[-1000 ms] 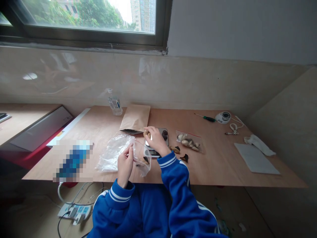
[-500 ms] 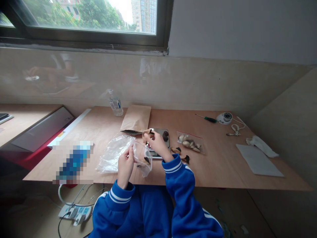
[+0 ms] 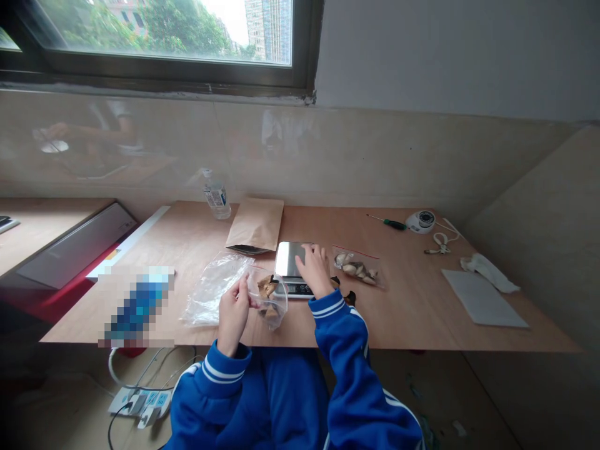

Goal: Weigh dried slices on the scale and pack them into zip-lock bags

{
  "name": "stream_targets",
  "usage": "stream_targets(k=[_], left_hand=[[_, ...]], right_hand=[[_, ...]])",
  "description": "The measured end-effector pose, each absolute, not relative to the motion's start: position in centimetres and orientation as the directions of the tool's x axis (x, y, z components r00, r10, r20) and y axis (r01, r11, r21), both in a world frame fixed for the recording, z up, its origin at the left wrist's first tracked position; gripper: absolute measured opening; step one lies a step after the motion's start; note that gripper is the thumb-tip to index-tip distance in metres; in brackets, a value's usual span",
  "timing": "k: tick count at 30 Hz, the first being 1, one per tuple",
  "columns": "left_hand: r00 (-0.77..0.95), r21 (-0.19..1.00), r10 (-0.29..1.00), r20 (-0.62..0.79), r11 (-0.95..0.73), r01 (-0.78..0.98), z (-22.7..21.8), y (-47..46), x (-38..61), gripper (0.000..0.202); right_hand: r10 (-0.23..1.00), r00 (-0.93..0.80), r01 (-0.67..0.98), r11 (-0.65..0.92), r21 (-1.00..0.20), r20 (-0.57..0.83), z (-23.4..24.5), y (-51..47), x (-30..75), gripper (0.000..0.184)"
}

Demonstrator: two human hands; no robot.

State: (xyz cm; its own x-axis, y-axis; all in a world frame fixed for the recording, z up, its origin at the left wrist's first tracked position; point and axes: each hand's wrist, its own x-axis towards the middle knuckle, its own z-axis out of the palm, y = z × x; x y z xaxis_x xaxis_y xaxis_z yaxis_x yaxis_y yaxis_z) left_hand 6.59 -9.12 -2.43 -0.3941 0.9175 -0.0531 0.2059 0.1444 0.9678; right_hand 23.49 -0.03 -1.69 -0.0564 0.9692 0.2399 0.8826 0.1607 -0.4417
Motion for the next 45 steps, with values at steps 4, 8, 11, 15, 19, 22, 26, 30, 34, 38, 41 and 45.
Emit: stream_targets(k=[4, 8, 11, 15, 19, 22, 26, 30, 34, 38, 41, 45], left_hand=[[-0.396, 0.964, 0.916, -0.07, 0.164, 0.21, -2.4, -9.2, 6.5, 0.036], [-0.422, 0.948, 0.903, -0.078, 0.198, 0.25, -2.1, -9.3, 6.4, 0.041], [-0.448, 0.932, 0.894, 0.012, 0.153, 0.33, -2.2, -9.3, 6.2, 0.044], [-0.474, 0.873, 0.871, 0.131, 0.125, 0.471, -2.4, -9.3, 5.7, 0.041], [-0.483, 0.845, 0.862, 0.152, 0.14, 0.517, -2.7, -9.3, 5.4, 0.041], [-0.489, 0.856, 0.852, 0.187, 0.103, 0.506, -2.8, -9.3, 5.2, 0.04], [-0.476, 0.872, 0.859, 0.189, 0.076, 0.483, -3.0, -9.4, 5.0, 0.039], [-0.472, 0.895, 0.87, 0.144, 0.089, 0.438, -2.9, -9.3, 5.0, 0.038], [-0.481, 0.903, 0.863, 0.153, 0.076, 0.423, -2.7, -9.4, 5.0, 0.034], [-0.489, 0.918, 0.863, 0.127, 0.084, 0.387, -2.7, -9.4, 5.0, 0.035], [-0.498, 0.932, 0.858, 0.125, 0.07, 0.355, -2.9, -9.3, 4.8, 0.036], [-0.504, 0.952, 0.86, 0.073, 0.09, 0.292, -3.3, -9.2, 4.6, 0.04]], right_hand=[[0.978, 0.017, 0.935, 0.057, -0.351, 0.206, -4.5, 1.5, 25.1, 0.037], [0.968, 0.015, 0.841, 0.123, -0.526, 0.251, -4.0, 1.2, 25.0, 0.03], [0.972, 0.025, 0.673, 0.157, -0.723, 0.235, -2.0, 0.3, 24.2, 0.022], [0.982, -0.062, 0.384, 0.186, -0.904, 0.176, 1.1, -1.8, 22.4, 0.021], [0.929, -0.327, 0.176, 0.238, -0.955, 0.172, 3.5, -4.0, 20.8, 0.024], [0.839, -0.523, 0.189, 0.286, -0.939, 0.151, 4.5, -5.0, 20.4, 0.025], [0.765, -0.635, 0.252, 0.343, -0.905, 0.113, 4.8, -5.6, 20.6, 0.022], [0.763, -0.63, 0.264, 0.386, -0.884, 0.145, 4.2, -5.7, 20.7, 0.021], [0.79, -0.601, 0.337, 0.384, -0.859, 0.117, 3.7, -5.5, 20.4, 0.025], [0.83, -0.51, 0.323, 0.426, -0.845, 0.223, 3.1, -5.5, 20.2, 0.035], [0.854, -0.457, 0.35, 0.429, -0.833, 0.248, 2.4, -6.2, 20.5, 0.03], [0.891, -0.449, 0.419, 0.281, -0.864, 0.072, 1.0, -8.4, 21.6, 0.061]])
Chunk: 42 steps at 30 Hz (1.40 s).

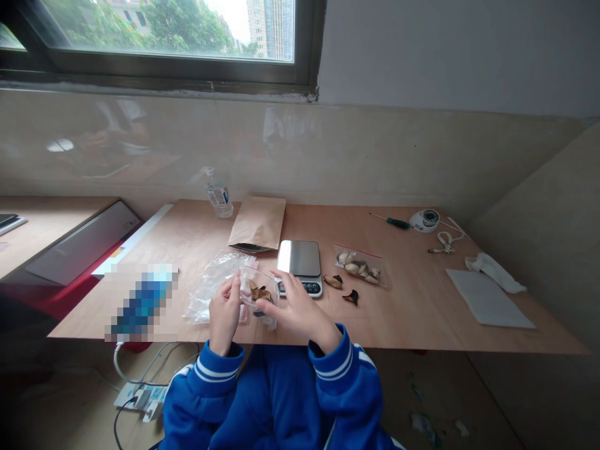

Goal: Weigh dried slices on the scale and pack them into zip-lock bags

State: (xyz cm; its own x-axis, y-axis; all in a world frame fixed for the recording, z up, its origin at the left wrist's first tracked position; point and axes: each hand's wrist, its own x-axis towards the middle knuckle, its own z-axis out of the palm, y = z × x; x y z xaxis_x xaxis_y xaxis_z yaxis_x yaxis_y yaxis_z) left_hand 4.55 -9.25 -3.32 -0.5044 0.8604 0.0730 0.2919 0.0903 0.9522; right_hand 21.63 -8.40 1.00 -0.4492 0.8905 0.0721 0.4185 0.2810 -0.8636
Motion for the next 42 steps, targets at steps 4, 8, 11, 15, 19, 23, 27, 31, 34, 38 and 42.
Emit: stream_targets(k=[4, 8, 11, 15, 19, 23, 27, 31, 34, 38, 42], left_hand=[[-0.479, 0.979, 0.877, -0.025, 0.119, 0.167, -3.5, -9.1, 4.5, 0.05], [-0.407, 0.992, 0.911, -0.071, 0.106, 0.063, -3.6, -8.8, 4.0, 0.051], [-0.296, 0.997, 0.955, -0.017, 0.04, 0.069, -4.1, -8.5, 3.0, 0.044], [-0.212, 0.99, 0.977, 0.024, 0.006, 0.143, -4.6, -7.8, 1.8, 0.047], [-0.021, 0.98, 0.998, 0.067, -0.061, 0.19, -4.0, -7.4, 1.4, 0.042], [0.107, 0.986, 0.993, 0.058, -0.074, 0.151, -3.6, -7.7, 1.5, 0.03], [0.1, 0.994, 0.994, 0.045, -0.054, 0.092, -4.3, -8.3, 1.6, 0.025], [0.019, 0.994, 0.997, 0.069, -0.07, 0.082, -4.8, -8.4, 1.8, 0.022], [-0.064, 0.992, 0.992, 0.107, -0.102, 0.078, -5.0, -8.5, 2.0, 0.022], [-0.068, 0.993, 0.993, 0.099, -0.094, 0.068, -4.9, -8.9, 2.2, 0.023], [-0.007, 0.989, 0.995, 0.099, -0.098, 0.11, -4.4, -9.5, 2.3, 0.024]], right_hand=[[0.92, -0.392, 0.444, 0.189, -0.876, -0.001, -0.7, -10.5, 21.7, 0.081], [0.948, -0.317, 0.37, 0.125, -0.92, 0.001, -1.7, -10.8, 21.4, 0.032], [0.963, -0.267, 0.307, 0.124, -0.944, 0.04, -2.0, -10.4, 21.9, 0.025], [0.979, -0.183, 0.296, 0.142, -0.945, 0.089, -2.2, -10.2, 23.1, 0.023], [0.973, -0.162, 0.28, 0.205, -0.938, 0.165, -2.2, -10.2, 23.9, 0.022], [0.976, -0.113, 0.313, 0.212, -0.926, 0.185, -2.5, -10.1, 24.9, 0.023], [0.986, -0.064, 0.391, 0.166, -0.905, 0.154, -3.2, -9.8, 26.1, 0.026], [0.988, -0.04, 0.445, 0.152, -0.882, 0.15, -3.4, -9.8, 26.9, 0.026], [0.983, 0.031, 0.468, 0.147, -0.872, 0.182, -3.4, -9.9, 27.0, 0.027], [0.974, 0.075, 0.554, 0.137, -0.822, 0.212, -3.2, -9.9, 27.0, 0.025], [0.967, 0.042, 0.632, 0.169, -0.756, 0.251, -3.1, -9.7, 27.2, 0.026]])
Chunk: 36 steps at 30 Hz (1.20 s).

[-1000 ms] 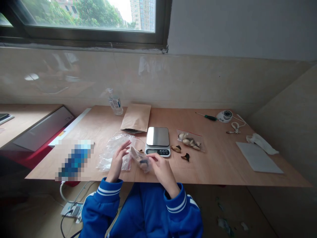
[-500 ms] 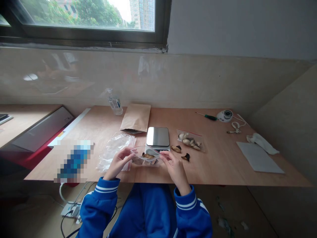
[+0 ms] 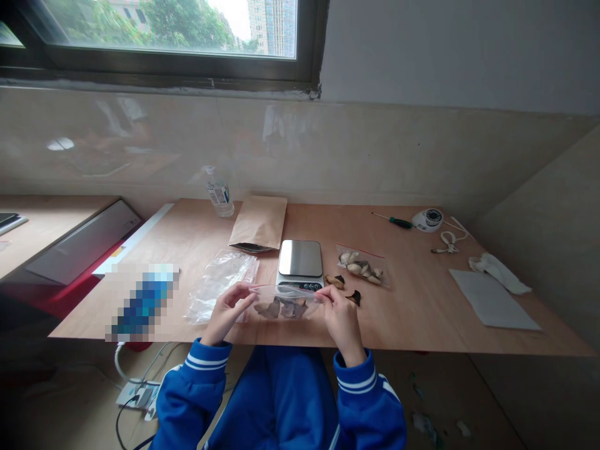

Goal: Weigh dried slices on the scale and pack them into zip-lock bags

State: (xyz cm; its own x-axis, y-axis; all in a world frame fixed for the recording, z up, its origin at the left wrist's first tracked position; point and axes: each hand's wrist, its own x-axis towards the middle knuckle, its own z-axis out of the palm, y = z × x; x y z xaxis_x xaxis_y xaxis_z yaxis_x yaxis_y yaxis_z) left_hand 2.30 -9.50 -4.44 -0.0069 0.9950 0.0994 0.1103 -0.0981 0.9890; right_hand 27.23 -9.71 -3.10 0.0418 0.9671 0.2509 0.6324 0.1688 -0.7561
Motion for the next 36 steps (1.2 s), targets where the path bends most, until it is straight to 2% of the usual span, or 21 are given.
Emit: stream_targets(k=[5, 9, 11, 13, 15, 18, 21, 25, 30, 36], left_hand=[[-0.028, 0.982, 0.991, 0.133, -0.128, 0.137, -4.4, -9.7, 2.4, 0.021], [-0.051, 0.952, 0.977, 0.209, -0.191, 0.239, -4.2, -9.8, 2.8, 0.019], [-0.044, 0.92, 0.961, 0.274, -0.249, 0.303, -3.8, -10.0, 3.1, 0.019], [-0.02, 0.89, 0.946, 0.324, -0.298, 0.344, -3.2, -10.3, 3.4, 0.018], [-0.008, 0.868, 0.931, 0.366, -0.338, 0.363, -2.7, -10.5, 3.6, 0.017], [-0.033, 0.865, 0.918, 0.396, -0.36, 0.35, -2.9, -10.8, 3.7, 0.014], [-0.109, 0.918, 0.936, 0.335, -0.298, 0.261, -4.0, -11.0, 3.9, 0.017], [-0.144, 0.967, 0.965, 0.218, -0.195, 0.163, -5.4, -11.1, 4.3, 0.023], [-0.17, 0.948, 0.948, 0.271, -0.232, 0.216, -5.1, -11.1, 4.5, 0.015], [-0.145, 0.913, 0.927, 0.345, -0.296, 0.282, -4.7, -11.1, 4.1, 0.013]], right_hand=[[0.968, -0.055, 0.688, 0.216, -0.693, 0.246, -3.3, -9.3, 28.1, 0.026], [0.911, -0.2, 0.711, 0.388, -0.587, 0.36, -2.0, -9.3, 27.4, 0.019], [0.871, -0.261, 0.717, 0.463, -0.521, 0.416, -0.5, -9.5, 25.9, 0.024], [0.836, -0.351, 0.705, 0.532, -0.469, 0.421, 0.9, -9.7, 23.9, 0.032], [0.799, -0.455, 0.666, 0.599, -0.445, 0.394, 1.9, -9.6, 21.9, 0.032], [0.783, -0.537, 0.639, 0.621, -0.455, 0.315, 2.3, -9.0, 20.1, 0.012], [0.822, -0.505, 0.653, 0.564, -0.505, 0.264, 1.7, -8.4, 19.7, 0.016], [0.842, -0.442, 0.619, 0.535, -0.575, 0.308, 0.5, -8.3, 20.0, 0.016], [0.872, -0.327, 0.563, 0.49, -0.666, 0.365, 0.1, -8.5, 19.7, 0.014], [0.821, -0.429, 0.545, 0.568, -0.617, 0.377, 0.8, -8.3, 19.1, 0.009]])
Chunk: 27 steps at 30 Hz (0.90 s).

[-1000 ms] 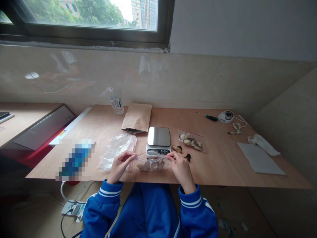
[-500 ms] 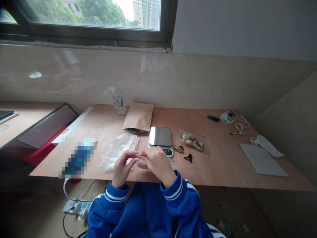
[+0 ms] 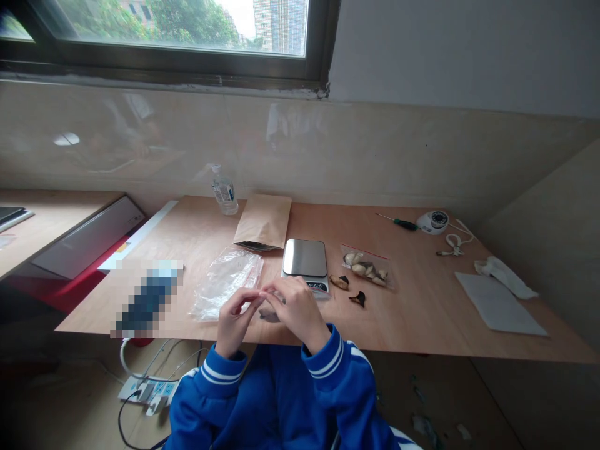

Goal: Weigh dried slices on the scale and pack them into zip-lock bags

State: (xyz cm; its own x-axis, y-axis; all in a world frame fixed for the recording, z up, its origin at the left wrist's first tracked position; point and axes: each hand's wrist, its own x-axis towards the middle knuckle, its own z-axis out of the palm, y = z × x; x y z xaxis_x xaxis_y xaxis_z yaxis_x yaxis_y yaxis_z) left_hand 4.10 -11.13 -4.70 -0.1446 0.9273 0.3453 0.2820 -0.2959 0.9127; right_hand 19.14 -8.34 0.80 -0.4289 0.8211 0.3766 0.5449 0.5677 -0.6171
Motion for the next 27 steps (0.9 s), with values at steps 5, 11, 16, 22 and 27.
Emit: stream_targets(k=[5, 11, 16, 22, 27], left_hand=[[-0.097, 0.876, 0.906, 0.411, -0.364, 0.317, -4.8, -11.4, 4.1, 0.011], [-0.11, 0.873, 0.906, 0.408, -0.352, 0.338, -5.1, -11.6, 4.1, 0.009], [-0.122, 0.862, 0.895, 0.43, -0.367, 0.348, -5.0, -11.7, 3.8, 0.006], [-0.081, 0.864, 0.905, 0.418, -0.368, 0.343, -4.5, -12.0, 4.3, 0.01], [-0.111, 0.89, 0.919, 0.378, -0.328, 0.318, -4.2, -12.0, 4.6, 0.01]], right_hand=[[0.782, -0.428, 0.534, 0.624, -0.571, 0.453, 0.4, -8.1, 18.8, 0.014], [0.705, -0.429, 0.527, 0.703, -0.477, 0.565, -0.5, -8.2, 18.3, 0.02], [0.713, -0.451, 0.548, 0.696, -0.464, 0.537, -0.9, -8.2, 19.3, 0.017], [0.688, -0.519, 0.612, 0.713, -0.342, 0.507, -1.0, -8.1, 20.4, 0.027], [0.594, -0.598, 0.6, 0.777, -0.191, 0.538, -0.9, -8.1, 20.0, 0.035]])
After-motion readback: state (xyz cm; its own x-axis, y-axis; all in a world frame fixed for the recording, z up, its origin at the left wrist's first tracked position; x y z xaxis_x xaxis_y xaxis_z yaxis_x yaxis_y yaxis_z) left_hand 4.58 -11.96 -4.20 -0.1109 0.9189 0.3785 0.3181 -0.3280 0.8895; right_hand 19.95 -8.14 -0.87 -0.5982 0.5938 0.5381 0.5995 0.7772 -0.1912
